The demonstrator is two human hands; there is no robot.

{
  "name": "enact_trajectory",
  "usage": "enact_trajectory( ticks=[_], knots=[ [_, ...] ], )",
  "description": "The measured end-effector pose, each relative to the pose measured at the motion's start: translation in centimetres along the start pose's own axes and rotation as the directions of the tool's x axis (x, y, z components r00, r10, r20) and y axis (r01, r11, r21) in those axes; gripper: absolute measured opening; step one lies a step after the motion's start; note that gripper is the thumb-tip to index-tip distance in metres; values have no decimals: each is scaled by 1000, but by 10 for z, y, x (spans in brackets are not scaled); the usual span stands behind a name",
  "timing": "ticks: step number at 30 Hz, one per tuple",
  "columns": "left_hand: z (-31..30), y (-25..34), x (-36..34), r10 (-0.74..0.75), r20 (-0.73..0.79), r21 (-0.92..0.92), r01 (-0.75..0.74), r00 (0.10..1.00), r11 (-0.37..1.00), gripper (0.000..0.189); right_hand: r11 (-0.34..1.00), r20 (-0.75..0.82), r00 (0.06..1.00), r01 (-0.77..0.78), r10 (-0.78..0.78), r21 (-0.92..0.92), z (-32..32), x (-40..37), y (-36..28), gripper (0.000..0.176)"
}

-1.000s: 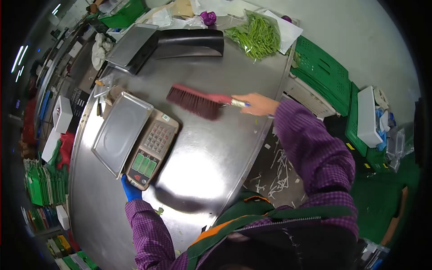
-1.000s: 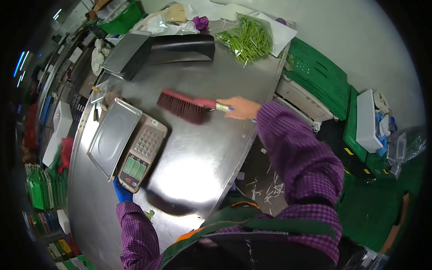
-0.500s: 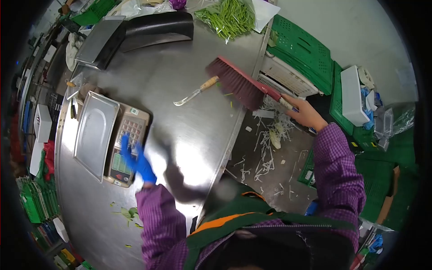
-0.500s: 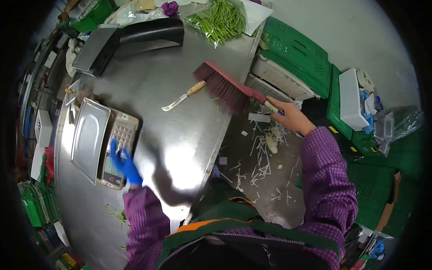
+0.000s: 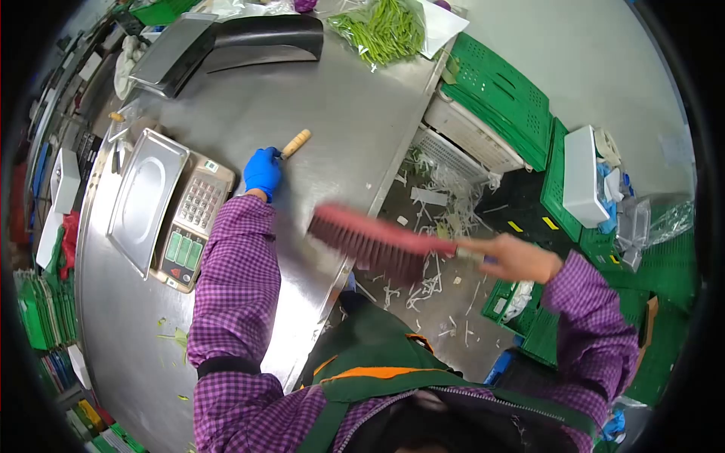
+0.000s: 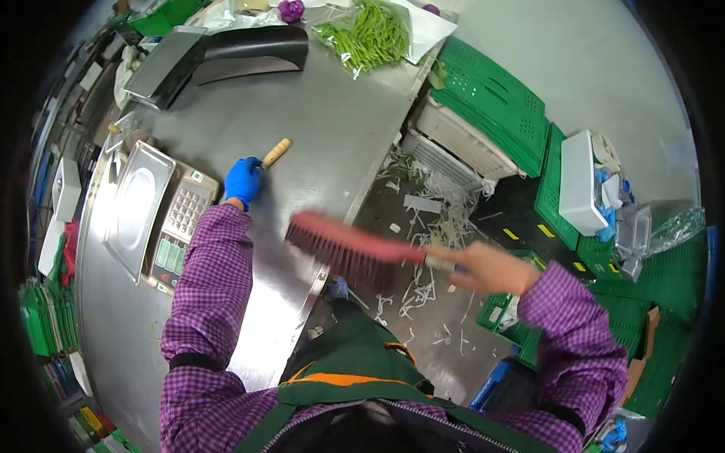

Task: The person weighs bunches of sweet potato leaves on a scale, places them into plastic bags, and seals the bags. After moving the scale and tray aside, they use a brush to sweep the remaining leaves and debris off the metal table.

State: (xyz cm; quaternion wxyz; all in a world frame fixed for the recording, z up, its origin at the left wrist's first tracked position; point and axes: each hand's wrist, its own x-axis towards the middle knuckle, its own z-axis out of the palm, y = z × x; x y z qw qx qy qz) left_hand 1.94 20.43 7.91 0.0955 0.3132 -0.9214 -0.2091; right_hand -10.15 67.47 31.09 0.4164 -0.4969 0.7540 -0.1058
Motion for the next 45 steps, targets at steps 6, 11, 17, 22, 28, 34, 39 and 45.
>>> enact_trajectory(
  ticks=[6, 11, 17, 22, 28, 34, 39, 45],
  knots=[
    [-31, -12, 16, 59, -267, -41, -72, 962, 997, 31, 995, -289, 952, -93, 98, 33, 2, 22, 9, 59],
    [-98, -6, -31, -18, -290, -440, -117, 957, 891, 44, 989, -246, 963, -128, 107, -73, 40, 30, 12, 63],
    [-186, -90, -154, -206, -254, -716, -40, 945, 697, 43, 909, 245, 876, 412, -415, 67, 182, 56, -106, 64],
    [-249, -183, -390, -542, -354, -647, 219, 763, 730, 37, 909, -273, 880, 414, -389, 40, 190, 74, -97, 62],
    [-168, -224, -644, -890, -276, -811, 409, 362, 418, 33, 994, -346, 933, 111, -102, 4, 229, 133, -118, 62],
    [-125, -169, -778, -892, -269, -853, 340, 362, 395, 32, 874, -60, 886, 464, -461, 141, 322, 87, -214, 62],
    [-107, -156, -875, -932, -313, -889, 288, 184, 355, 29, 861, -316, 813, 509, -489, -22, 340, 157, -249, 59],
    [-111, -119, -849, -924, -257, -911, 247, 283, 329, 29, 886, -162, 873, 463, -460, -23, 427, 257, -337, 57]
  ],
)
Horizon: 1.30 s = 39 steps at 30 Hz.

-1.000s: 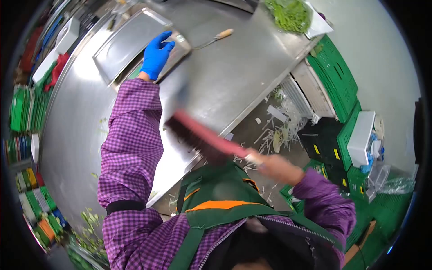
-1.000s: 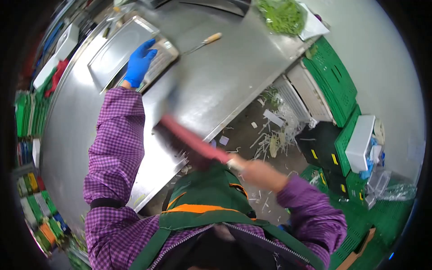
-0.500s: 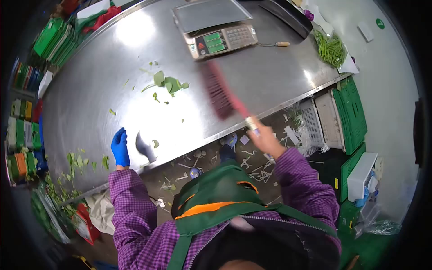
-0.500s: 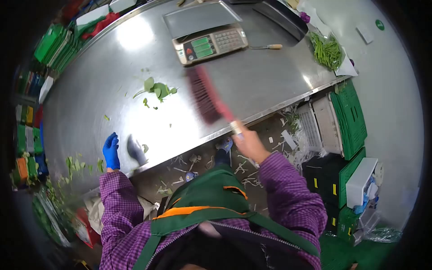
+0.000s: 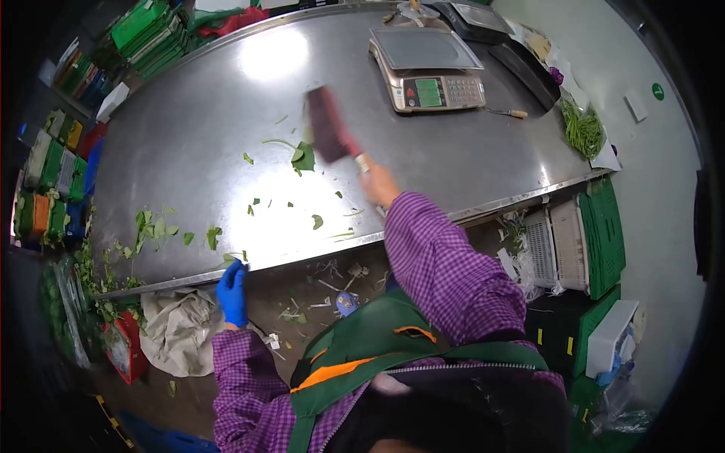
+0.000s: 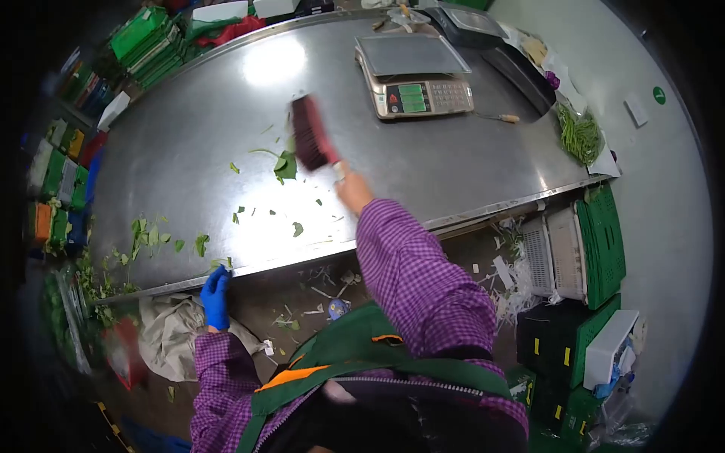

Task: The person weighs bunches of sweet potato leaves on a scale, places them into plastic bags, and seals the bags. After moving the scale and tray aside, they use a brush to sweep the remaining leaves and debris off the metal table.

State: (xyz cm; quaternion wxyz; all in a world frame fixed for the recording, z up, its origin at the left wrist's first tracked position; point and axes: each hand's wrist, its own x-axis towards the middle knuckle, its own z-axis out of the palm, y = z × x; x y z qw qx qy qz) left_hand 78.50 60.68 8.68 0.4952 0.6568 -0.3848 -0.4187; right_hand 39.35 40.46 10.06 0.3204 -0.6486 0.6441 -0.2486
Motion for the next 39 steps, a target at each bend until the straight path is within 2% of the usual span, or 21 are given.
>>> enact_trajectory(
  ticks=[1, 5, 7, 8, 10, 14, 15, 16, 17, 20, 22, 25, 28, 29, 30, 31, 32, 34, 36, 37, 39],
  knots=[
    [-6, -11, -2, 19, 13, 47, -20, 1000, 999, 29, 991, 59, 990, 127, -125, -40, 14, -8, -5, 58],
    [-46, -54, -39, 25, -101, 120, -13, 995, 993, 25, 968, 193, 950, 252, -247, -3, -12, -27, -54, 56],
    [-64, -72, -67, -136, -211, 88, 158, 968, 984, 25, 992, -25, 992, 121, -122, -45, -27, -3, -51, 56],
    [-66, -66, -81, -261, -261, 34, 279, 929, 960, 25, 991, -25, 992, 125, -126, -44, -33, 21, -49, 56],
    [-71, -84, -95, -300, -253, 24, 315, 920, 949, 27, 995, -290, 952, -90, 97, 36, -35, 73, -38, 57],
    [-41, -87, -95, -277, -178, 22, 285, 944, 958, 28, 975, -288, 937, -217, 197, -37, -10, 84, -24, 58],
    [-30, -82, -94, -282, -169, 27, 291, 944, 956, 28, 999, -91, 995, 26, -30, -47, -24, 65, -26, 59],
    [-23, -85, -93, -286, -170, 21, 293, 943, 956, 28, 965, 106, 959, 264, -262, -5, -34, 56, -29, 59],
    [-18, -87, -94, -255, -130, 2, 258, 958, 966, 28, 964, 111, 958, 265, -263, -7, -34, 60, -27, 59],
    [-7, -81, -99, -299, -109, -43, 296, 948, 954, 29, 979, -15, 981, 195, -195, 50, -31, 86, -23, 60],
    [4, -71, -100, -370, -132, -66, 365, 919, 929, 30, 997, -318, 948, 53, -32, 60, -32, 141, -22, 52],
    [21, -70, -104, -394, -95, 32, 399, 914, 916, 31, 993, -332, 936, -101, 115, 59, -6, 201, -31, 40],
    [34, -76, -104, -337, 15, 137, 332, 941, 933, 31, 991, 38, 991, 126, -125, -35, 64, 165, -17, 25],
    [40, -77, -103, -346, 31, 129, 339, 938, 932, 31, 951, 337, 906, 299, -257, -76, 59, 130, -23, 25],
    [43, -75, -101, -345, 60, 131, 335, 937, 933, 31, 942, 382, 879, 331, -285, -57, 48, 86, -44, 21],
    [45, -71, -100, -384, 86, 117, 373, 919, 920, 31, 996, 583, 808, 89, -88, 27, 25, 52, -63, 21],
    [45, -69, -99, -421, 111, 105, 411, 900, 906, 31, 934, 495, 808, 357, -318, 17, 24, 21, -54, 33],
    [37, -74, -103, -474, 144, 95, 464, 869, 881, 30, 905, 366, 828, 387, -424, 174, -17, -34, -47, 65],
    [28, -89, -109, -523, 170, 85, 516, 835, 852, 30, 931, 71, 948, 287, -309, 226, -53, -72, -25, 65],
    [23, -100, -114, -625, 124, 84, 619, 771, 781, 30, 954, -44, 988, 156, -149, 257, -75, -85, -13, 63],
    [10, -131, -118, -723, 113, 81, 719, 682, 691, 31, 983, -392, 917, 3, 70, 184, -108, -89, 14, 62]
  ],
)
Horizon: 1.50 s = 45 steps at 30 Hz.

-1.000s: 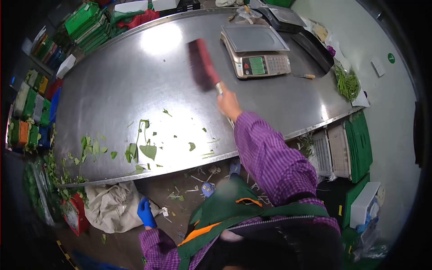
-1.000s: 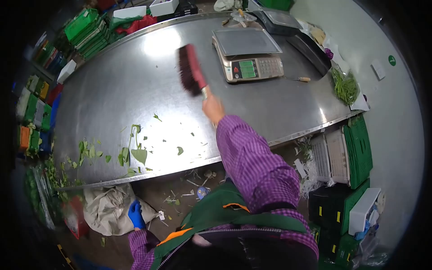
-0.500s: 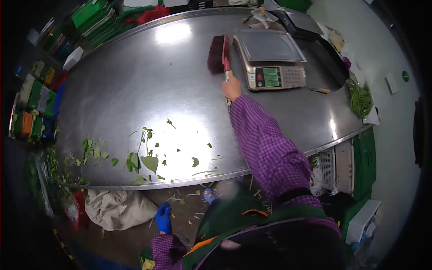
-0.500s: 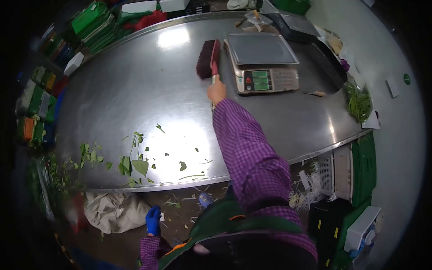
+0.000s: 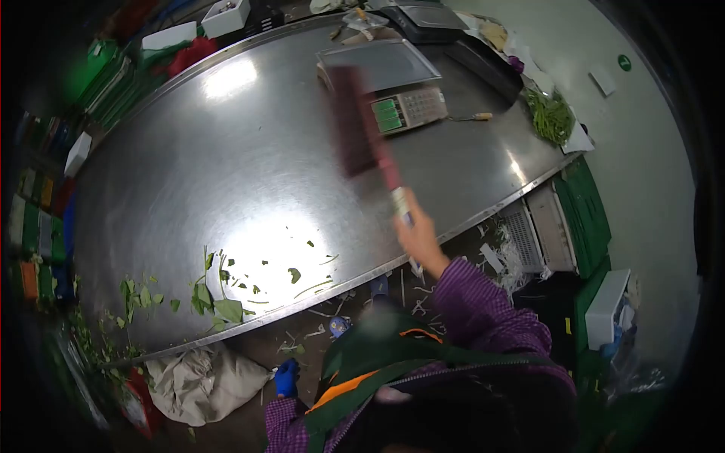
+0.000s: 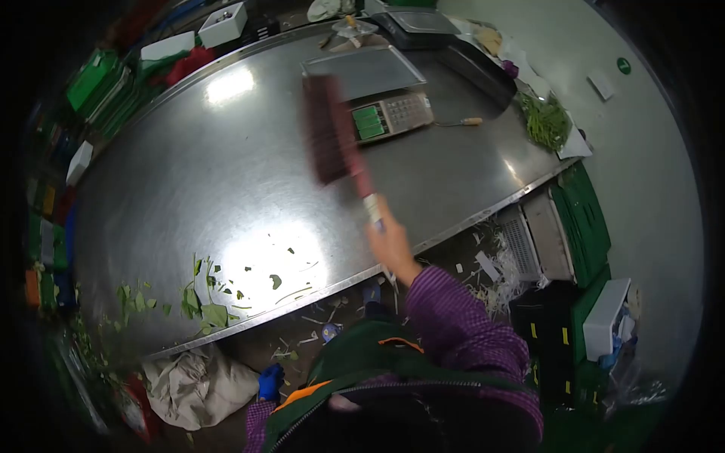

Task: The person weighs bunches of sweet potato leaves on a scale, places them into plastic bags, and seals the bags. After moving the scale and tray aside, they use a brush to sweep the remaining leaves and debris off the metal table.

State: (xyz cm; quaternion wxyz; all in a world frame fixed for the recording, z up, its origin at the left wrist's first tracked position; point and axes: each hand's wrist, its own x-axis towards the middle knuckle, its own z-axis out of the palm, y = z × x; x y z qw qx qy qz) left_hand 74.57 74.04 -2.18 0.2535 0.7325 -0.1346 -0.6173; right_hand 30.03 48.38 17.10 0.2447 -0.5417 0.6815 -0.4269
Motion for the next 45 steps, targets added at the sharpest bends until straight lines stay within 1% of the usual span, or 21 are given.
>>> enact_trajectory(
  ticks=[2, 5, 7, 9, 11, 13, 14, 17, 19, 20, 22, 23, 25, 27, 29, 30, 32, 33, 34, 40, 45],
  knots=[
    [3, 2, 7, 29, 40, 55, -31, 999, 998, 29, 937, -181, 923, -318, 341, 142, -22, 35, 18, 60],
    [14, 30, 19, 88, 142, 165, -112, 986, 980, 30, 853, -194, 847, -431, 495, 294, -54, 72, 23, 59],
    [25, 57, 13, 182, 137, 141, -201, 974, 969, 24, 933, -191, 925, -350, 329, -86, -42, 70, 41, 58],
    [23, 63, 35, 218, 159, 128, -239, 963, 963, 25, 930, -50, 955, -295, 292, -217, -23, 9, 27, 60],
    [24, 69, 43, 266, 175, 112, -288, 948, 951, 27, 982, 296, 947, 162, -125, -101, -32, -45, 29, 62],
    [30, 78, 37, 270, 181, 127, -295, 946, 947, 27, 1000, 582, 813, 25, -12, -15, -47, -73, -17, 62],
    [31, 76, 38, 284, 173, 115, -306, 943, 945, 26, 1000, 575, 818, 22, -5, -23, -52, -74, -15, 62],
    [25, 63, 31, 224, 150, 141, -246, 963, 959, 22, 996, 132, 991, 31, -20, -82, -77, -67, 15, 63],
    [0, 33, 46, 113, 252, 112, -145, 961, 983, 18, 964, -154, 987, -79, 40, -253, -119, -38, 41, 64],
    [-5, 19, 45, 84, 232, 99, -110, 969, 989, 18, 922, -225, 934, -324, 276, -213, -144, -20, 39, 64],
    [-17, -17, 44, 39, 209, 88, -58, 977, 994, 18, 865, -371, 901, -361, 226, -349, -186, 17, 100, 62],
    [-25, -39, 54, 168, 280, 190, -226, 945, 955, 20, 805, -316, 797, -577, 515, -142, -200, 25, 59, 61],
    [-26, -53, 58, 286, 362, 268, -393, 887, 879, 22, 791, -331, 879, -461, 344, -403, -197, 27, 132, 59],
    [-21, -59, 55, 243, 341, 401, -375, 908, 836, 26, 820, -188, 942, -333, 276, -466, -165, -15, 128, 60],
    [0, -36, 54, 136, 264, 495, -255, 955, 830, 27, 949, 59, 995, 88, -74, -303, -148, -55, 120, 64],
    [11, -31, 51, 36, 171, 571, -129, 985, 810, 29, 953, 166, 981, -43, 97, -299, -146, -63, 81, 66],
    [-4, -55, 82, 290, 466, 278, -450, 836, 849, 20, 937, 306, 916, -162, 260, -310, -140, -76, 40, 67],
    [10, -34, 64, 182, 334, 307, -290, 925, 907, 19, 933, 309, 917, -144, 251, -330, -134, -80, 39, 69],
    [24, -16, 55, 5, 189, 243, -52, 982, 969, 22, 930, 327, 915, -118, 238, -349, -127, -86, 37, 71],
    [54, 6, 33, 97, 53, 72, -101, 994, 992, 26, 905, 622, 778, 204, 82, -374, -41, -137, 33, 68],
    [61, -1, 1, 68, -63, 14, -67, 996, 998, 33, 957, 806, 533, 258, -256, 134, 119, -135, -25, 67]
  ],
)
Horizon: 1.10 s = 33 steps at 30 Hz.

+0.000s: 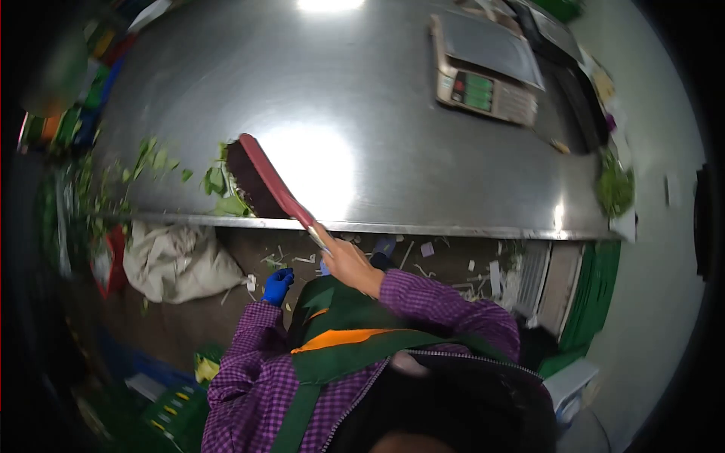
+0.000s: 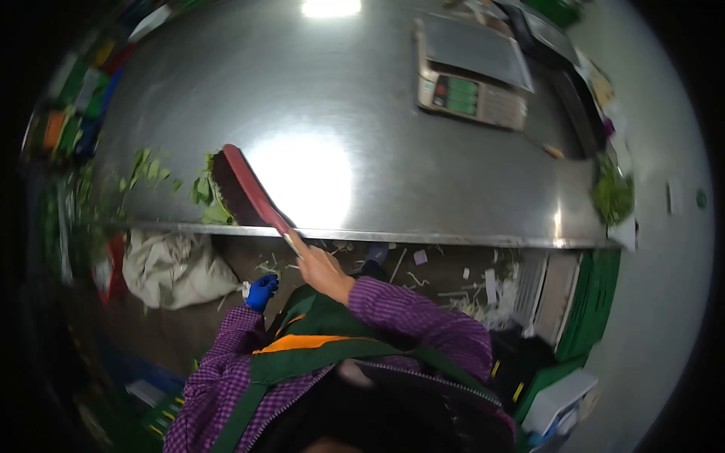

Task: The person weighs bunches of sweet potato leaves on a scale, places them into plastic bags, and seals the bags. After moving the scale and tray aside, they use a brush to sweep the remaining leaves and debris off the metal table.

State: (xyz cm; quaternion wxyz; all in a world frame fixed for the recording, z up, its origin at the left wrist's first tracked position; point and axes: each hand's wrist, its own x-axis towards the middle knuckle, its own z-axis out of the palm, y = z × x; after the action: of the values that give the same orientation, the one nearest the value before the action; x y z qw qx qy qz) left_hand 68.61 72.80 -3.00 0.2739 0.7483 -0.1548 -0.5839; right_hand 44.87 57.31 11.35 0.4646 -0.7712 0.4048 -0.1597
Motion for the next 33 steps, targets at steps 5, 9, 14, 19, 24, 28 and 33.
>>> enact_trajectory(
  ticks=[5, 9, 14, 19, 24, 28, 33],
  knots=[
    [-39, -64, -63, 8, -180, -154, -36, 984, 987, 31, 988, -86, 992, -86, 97, 125, -33, 24, -29, 55],
    [-76, -201, -81, -39, -116, 378, 80, 992, 922, 27, 972, -232, 970, -121, 73, -202, -57, -33, 1, 67],
    [-129, -267, -72, 178, 18, 572, -157, 984, 805, 28, 921, -21, 984, -172, 176, -349, 30, -32, -65, 79],
    [-223, -256, -56, -117, -178, -474, 19, 977, 880, 27, 978, 151, 988, -4, 36, -209, 202, 145, -165, 76],
    [-307, -224, -92, -292, -423, -599, -24, 858, 800, 33, 980, 80, 979, 182, -188, 81, 383, 358, -285, 70],
    [-325, -278, -113, -313, -450, -651, -67, 837, 756, 39, 953, -96, 955, 289, -281, 93, 377, 386, -320, 61],
    [-272, -380, -100, 396, -330, 562, -159, 857, 812, 19, 986, -254, 961, 75, -111, -148, 238, 277, -266, 54]
  ],
)
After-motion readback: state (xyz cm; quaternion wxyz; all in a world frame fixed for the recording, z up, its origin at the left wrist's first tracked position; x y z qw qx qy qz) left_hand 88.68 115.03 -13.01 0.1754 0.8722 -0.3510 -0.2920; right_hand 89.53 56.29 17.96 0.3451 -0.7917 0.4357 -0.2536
